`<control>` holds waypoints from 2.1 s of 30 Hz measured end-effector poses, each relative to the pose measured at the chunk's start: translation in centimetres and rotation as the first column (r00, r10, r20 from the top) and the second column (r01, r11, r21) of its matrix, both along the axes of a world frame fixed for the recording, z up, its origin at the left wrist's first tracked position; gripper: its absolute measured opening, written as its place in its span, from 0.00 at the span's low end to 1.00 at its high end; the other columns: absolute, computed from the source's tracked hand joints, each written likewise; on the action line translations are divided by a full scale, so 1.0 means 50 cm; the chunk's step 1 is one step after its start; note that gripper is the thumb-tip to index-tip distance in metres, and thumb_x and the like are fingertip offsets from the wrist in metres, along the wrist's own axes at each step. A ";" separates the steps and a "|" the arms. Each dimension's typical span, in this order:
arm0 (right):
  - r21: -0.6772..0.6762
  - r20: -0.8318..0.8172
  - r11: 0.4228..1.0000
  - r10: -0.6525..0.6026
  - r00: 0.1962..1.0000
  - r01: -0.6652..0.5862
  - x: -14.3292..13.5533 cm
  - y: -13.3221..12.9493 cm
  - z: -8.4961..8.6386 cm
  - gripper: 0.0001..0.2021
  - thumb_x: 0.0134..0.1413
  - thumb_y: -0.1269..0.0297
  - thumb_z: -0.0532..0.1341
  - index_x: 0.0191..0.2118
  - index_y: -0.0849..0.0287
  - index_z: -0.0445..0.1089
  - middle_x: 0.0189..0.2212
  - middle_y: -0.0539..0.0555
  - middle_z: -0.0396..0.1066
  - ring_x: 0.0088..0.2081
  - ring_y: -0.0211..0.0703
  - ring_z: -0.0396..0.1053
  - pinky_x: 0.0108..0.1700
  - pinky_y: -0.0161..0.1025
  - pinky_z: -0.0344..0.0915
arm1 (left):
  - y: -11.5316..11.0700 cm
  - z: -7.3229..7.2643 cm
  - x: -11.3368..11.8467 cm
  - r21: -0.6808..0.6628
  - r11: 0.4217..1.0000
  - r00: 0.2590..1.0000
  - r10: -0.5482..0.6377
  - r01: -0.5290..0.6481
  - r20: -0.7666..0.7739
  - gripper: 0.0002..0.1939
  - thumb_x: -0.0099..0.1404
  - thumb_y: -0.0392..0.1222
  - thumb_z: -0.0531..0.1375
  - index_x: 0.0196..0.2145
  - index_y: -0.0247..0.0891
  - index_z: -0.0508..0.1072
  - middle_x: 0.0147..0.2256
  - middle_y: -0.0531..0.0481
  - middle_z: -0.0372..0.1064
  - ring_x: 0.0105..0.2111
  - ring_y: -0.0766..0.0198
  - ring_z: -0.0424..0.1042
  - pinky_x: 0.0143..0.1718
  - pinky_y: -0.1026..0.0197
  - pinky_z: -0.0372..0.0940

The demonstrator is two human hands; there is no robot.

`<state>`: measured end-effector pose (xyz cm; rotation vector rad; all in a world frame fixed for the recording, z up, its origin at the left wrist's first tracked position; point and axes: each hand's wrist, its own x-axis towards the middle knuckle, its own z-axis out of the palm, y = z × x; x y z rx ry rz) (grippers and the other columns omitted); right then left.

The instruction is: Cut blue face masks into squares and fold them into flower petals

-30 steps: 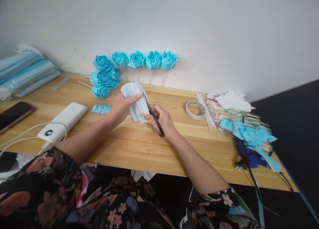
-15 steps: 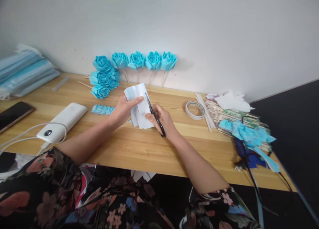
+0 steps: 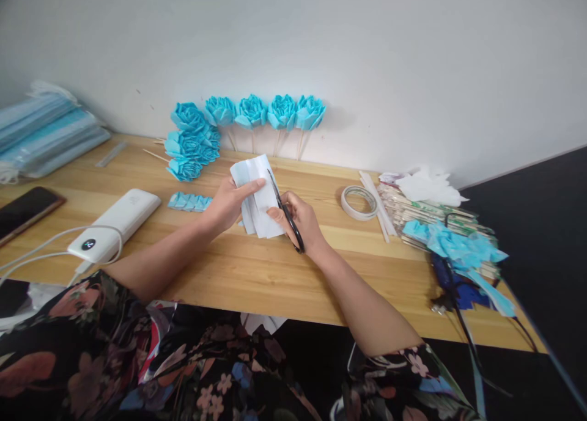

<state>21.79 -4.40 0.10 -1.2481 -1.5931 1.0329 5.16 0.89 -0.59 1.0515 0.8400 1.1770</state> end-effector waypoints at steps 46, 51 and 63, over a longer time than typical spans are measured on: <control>0.007 0.020 0.999 0.033 0.999 -0.033 0.006 0.006 -0.011 0.31 0.46 0.27 0.61 0.31 0.54 0.57 0.22 0.44 0.57 0.23 0.35 0.54 0.26 0.36 0.52 | -0.003 0.007 -0.002 0.086 0.996 0.998 -0.016 0.021 -0.056 0.18 0.53 0.52 0.71 0.29 0.35 0.74 0.27 0.51 0.72 0.27 0.65 0.69 0.31 0.63 0.65; 0.026 0.002 0.999 0.023 1.000 -0.024 0.005 0.006 -0.010 0.28 0.50 0.33 0.63 0.30 0.54 0.57 0.20 0.43 0.57 0.22 0.34 0.55 0.25 0.35 0.52 | 0.000 0.001 -0.001 0.059 0.998 0.998 -0.022 0.026 -0.067 0.17 0.52 0.50 0.71 0.31 0.34 0.74 0.28 0.52 0.72 0.28 0.66 0.69 0.32 0.63 0.64; 0.004 -0.018 1.000 -0.019 1.000 0.019 0.004 0.004 -0.015 0.26 0.49 0.36 0.67 0.29 0.53 0.58 0.16 0.41 0.57 0.17 0.33 0.56 0.21 0.34 0.53 | 0.002 -0.005 -0.003 0.082 0.995 0.998 -0.046 0.050 -0.053 0.18 0.56 0.53 0.70 0.29 0.34 0.74 0.27 0.52 0.71 0.26 0.68 0.68 0.30 0.65 0.63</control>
